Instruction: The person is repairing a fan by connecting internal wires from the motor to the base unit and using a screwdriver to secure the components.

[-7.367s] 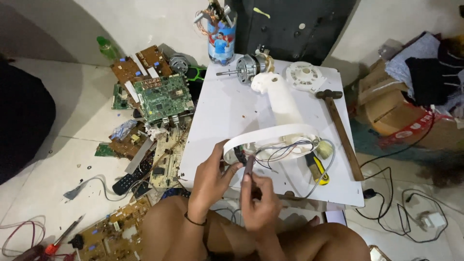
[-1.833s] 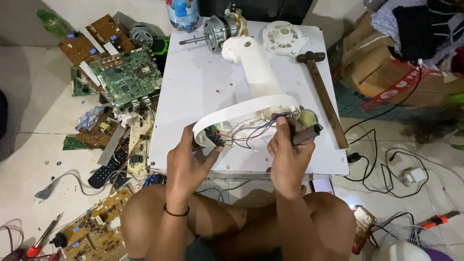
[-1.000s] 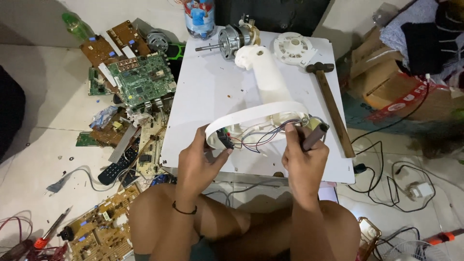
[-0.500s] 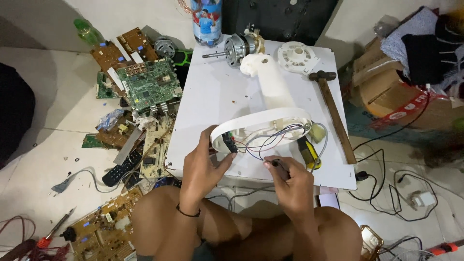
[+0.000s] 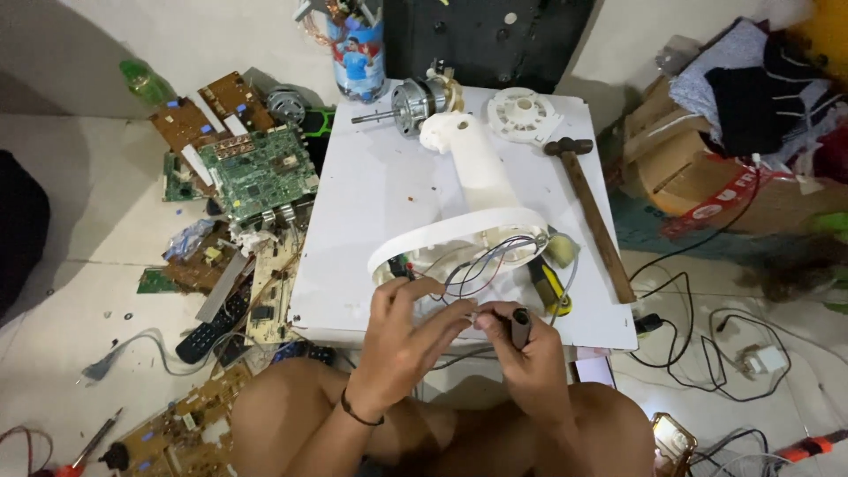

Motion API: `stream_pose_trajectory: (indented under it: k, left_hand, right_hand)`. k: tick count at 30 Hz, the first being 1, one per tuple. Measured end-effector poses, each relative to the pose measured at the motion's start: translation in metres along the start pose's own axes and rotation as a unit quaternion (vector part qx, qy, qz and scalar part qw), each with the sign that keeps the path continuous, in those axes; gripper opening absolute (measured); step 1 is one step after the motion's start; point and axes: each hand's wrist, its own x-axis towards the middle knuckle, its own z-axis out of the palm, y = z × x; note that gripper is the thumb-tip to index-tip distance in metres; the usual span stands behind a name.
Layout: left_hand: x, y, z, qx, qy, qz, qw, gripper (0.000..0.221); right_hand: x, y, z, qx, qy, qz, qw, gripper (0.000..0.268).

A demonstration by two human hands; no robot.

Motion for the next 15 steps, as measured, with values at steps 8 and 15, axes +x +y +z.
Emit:
stream_pose_trajectory:
  k: [8, 15]
  left_hand:
    - [-0.005, -0.005, 0.020, -0.005, 0.019, -0.005, 1.000, 0.027]
    - [-0.007, -0.005, 0.015, -0.047, -0.008, -0.040, 0.998, 0.018]
  right_hand:
    - [0.004, 0.015, -0.005, 0.089, -0.013, 0.068, 0.994, 0.025]
    - [0.004, 0.034, 0.003, 0.224, -0.018, 0.142, 0.964, 0.027]
